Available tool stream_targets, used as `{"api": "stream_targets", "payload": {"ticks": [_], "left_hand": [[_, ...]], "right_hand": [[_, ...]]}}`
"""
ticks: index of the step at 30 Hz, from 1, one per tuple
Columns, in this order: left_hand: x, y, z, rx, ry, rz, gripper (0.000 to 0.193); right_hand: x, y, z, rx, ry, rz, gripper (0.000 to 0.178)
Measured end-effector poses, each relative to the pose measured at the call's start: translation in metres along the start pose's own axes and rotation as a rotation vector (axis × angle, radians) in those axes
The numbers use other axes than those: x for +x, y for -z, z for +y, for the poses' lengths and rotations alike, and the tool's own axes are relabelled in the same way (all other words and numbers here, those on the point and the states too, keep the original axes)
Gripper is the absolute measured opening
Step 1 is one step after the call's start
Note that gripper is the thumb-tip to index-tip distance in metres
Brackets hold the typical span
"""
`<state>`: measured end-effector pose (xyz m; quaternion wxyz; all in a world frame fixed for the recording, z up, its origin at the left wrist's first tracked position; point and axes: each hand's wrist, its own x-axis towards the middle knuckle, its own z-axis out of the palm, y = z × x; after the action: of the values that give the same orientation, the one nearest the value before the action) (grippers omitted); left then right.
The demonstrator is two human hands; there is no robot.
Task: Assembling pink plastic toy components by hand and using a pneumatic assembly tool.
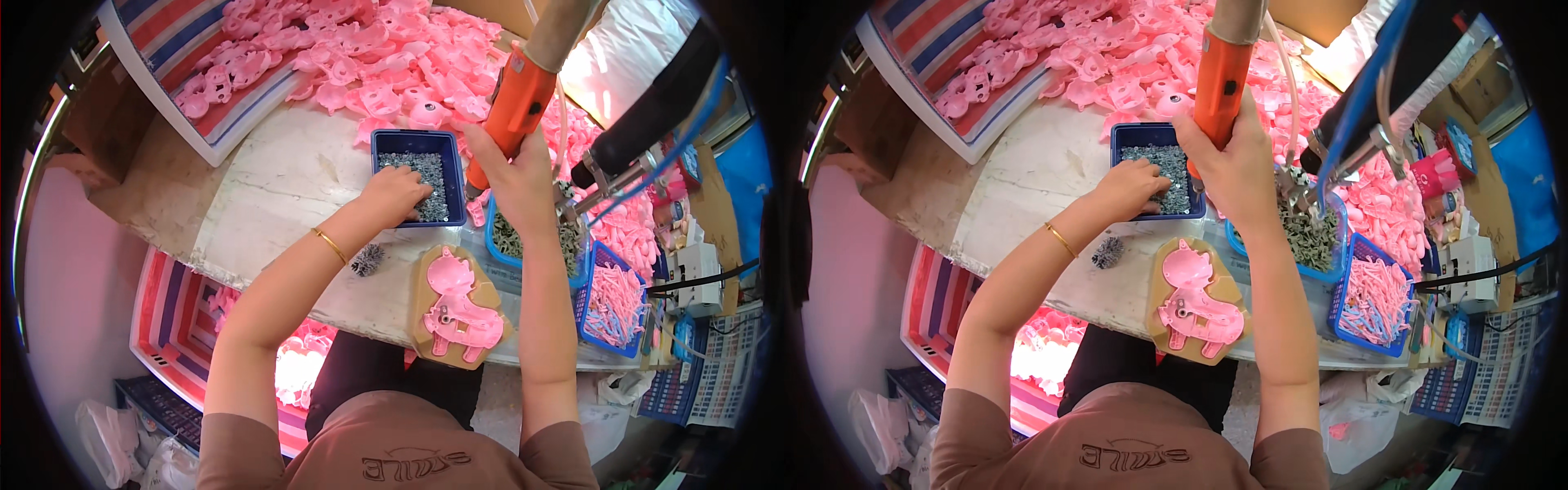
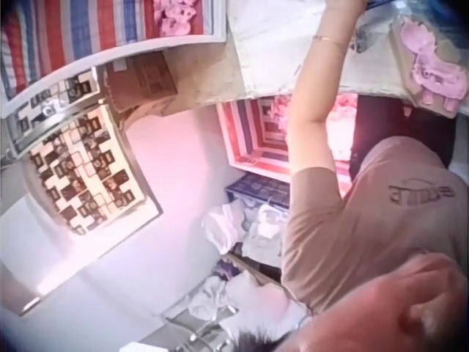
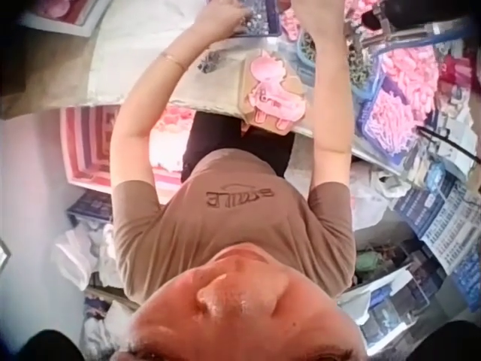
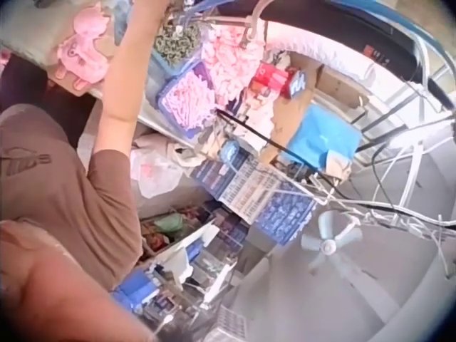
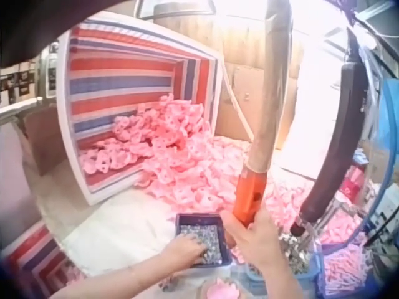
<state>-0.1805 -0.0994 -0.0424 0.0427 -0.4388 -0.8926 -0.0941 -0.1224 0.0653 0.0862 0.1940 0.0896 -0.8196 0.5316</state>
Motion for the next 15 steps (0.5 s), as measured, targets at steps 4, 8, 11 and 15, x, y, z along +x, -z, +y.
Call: {"api": "stream_targets", "payload": {"ticks": [4, 8, 11, 15], "left_hand": [[-0.002, 0.0, 0.001, 0.013, -0.004, 0.017, 0.018], [-0.005, 0.003, 0.003, 0.049, -0.011, 0.047, 0.01], [-0.008, 0.004, 0.006, 0.01, -0.037, 0.121, 0.009], [-0.018, 0.022, 0.042, -0.282, -0.059, 0.292, 0.011]], "right_hand": [[-0.01, 0.006, -0.003, 0.015, 0.009, -0.028, 0.037], [-0.012, 0.014, 0.008, -0.021, 0.025, -0.051, 0.037], [-0.014, 0.016, 0.006, -0.017, 0.045, -0.058, 0.034], [-0.018, 0.02, -0.006, 0.275, -0.04, -0.224, 0.022]]}}
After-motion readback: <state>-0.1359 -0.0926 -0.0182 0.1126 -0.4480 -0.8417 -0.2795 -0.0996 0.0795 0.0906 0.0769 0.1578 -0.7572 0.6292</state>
